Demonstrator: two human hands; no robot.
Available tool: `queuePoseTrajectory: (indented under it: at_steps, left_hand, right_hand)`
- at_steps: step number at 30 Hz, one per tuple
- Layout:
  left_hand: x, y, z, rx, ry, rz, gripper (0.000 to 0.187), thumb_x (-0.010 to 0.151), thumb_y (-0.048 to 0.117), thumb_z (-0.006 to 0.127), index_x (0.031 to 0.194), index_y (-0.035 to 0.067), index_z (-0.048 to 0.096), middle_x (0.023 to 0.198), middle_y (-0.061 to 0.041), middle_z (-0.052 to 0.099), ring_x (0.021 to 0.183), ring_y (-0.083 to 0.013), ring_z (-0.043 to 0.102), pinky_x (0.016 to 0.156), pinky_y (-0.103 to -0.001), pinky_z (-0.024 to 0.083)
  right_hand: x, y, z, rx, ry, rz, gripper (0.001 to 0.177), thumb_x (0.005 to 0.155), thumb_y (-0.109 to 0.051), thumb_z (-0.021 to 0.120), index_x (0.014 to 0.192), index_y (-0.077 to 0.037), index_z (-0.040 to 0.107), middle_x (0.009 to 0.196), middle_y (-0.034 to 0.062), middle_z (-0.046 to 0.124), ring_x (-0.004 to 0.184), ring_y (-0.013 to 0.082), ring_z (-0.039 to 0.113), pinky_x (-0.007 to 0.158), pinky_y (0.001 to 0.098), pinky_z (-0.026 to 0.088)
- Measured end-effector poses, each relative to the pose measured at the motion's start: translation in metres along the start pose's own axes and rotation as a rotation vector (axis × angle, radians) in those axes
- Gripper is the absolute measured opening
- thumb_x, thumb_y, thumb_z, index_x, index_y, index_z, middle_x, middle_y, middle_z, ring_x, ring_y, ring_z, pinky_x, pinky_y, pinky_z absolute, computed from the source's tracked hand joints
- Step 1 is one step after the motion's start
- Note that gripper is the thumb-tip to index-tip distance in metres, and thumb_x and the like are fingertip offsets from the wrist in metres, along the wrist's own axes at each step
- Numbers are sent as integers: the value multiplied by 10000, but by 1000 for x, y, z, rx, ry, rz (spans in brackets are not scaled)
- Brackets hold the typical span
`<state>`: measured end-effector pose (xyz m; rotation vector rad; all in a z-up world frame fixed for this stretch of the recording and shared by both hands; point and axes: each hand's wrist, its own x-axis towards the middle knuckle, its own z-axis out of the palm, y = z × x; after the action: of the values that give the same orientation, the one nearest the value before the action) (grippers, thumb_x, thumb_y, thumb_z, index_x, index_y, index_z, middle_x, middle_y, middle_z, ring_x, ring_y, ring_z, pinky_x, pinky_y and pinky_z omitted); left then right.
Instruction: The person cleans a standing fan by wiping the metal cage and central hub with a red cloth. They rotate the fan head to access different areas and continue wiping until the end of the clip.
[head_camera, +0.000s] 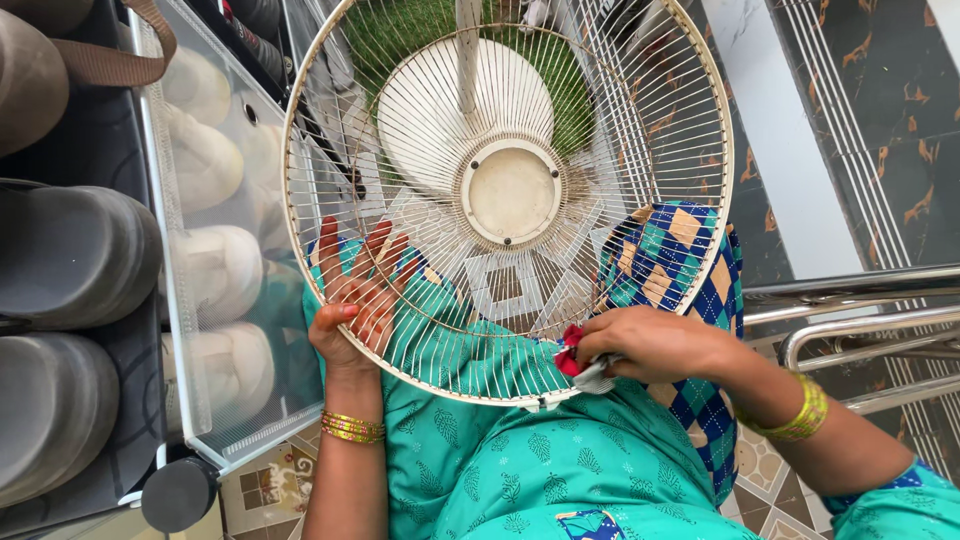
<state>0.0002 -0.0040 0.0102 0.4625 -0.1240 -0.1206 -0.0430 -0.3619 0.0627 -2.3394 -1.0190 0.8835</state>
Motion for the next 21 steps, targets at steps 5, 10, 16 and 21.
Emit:
queuePoseTrajectory:
  at_steps: [5,10,16,21]
  left_hand:
    - [0,0,4,-1,24,4,1130,643,124,703,1665,243,236,1559,-291,404,1492,-465,393,1263,-625,311]
    - [0,-2,3,-12,5,3,1125,653,125,700,1669,246,231,1563,-294,412,1485,-465,395,1269,-633,304]
    - [0,-1,-1,-7,-7,2,1124,651,122,701,1663,250,230,1572,-292,400,1495,-462,392,1265,-621,303]
    - [0,-2,-6,-23,-26,0,1102,688,135,694,1676,252,218,1606,-292,350,1522,-448,347,1264,-589,309]
  right_hand:
    - [27,-18,18,73,109,-164,337,775,-109,780,1099,-108,689,1047,101,654,999,320,647,834,448,515]
    - [60,-40,27,184,166,-304,316,808,-81,738,1111,-124,661,1049,96,651,1003,320,658,840,447,529]
    - [103,-68,33,307,280,-382,325,835,-74,704,1149,-114,628,1042,79,660,1011,295,680,874,426,548]
    - [148,-97,34,352,539,-391,317,846,-109,736,1140,-100,616,1053,80,667,1013,295,679,884,416,549]
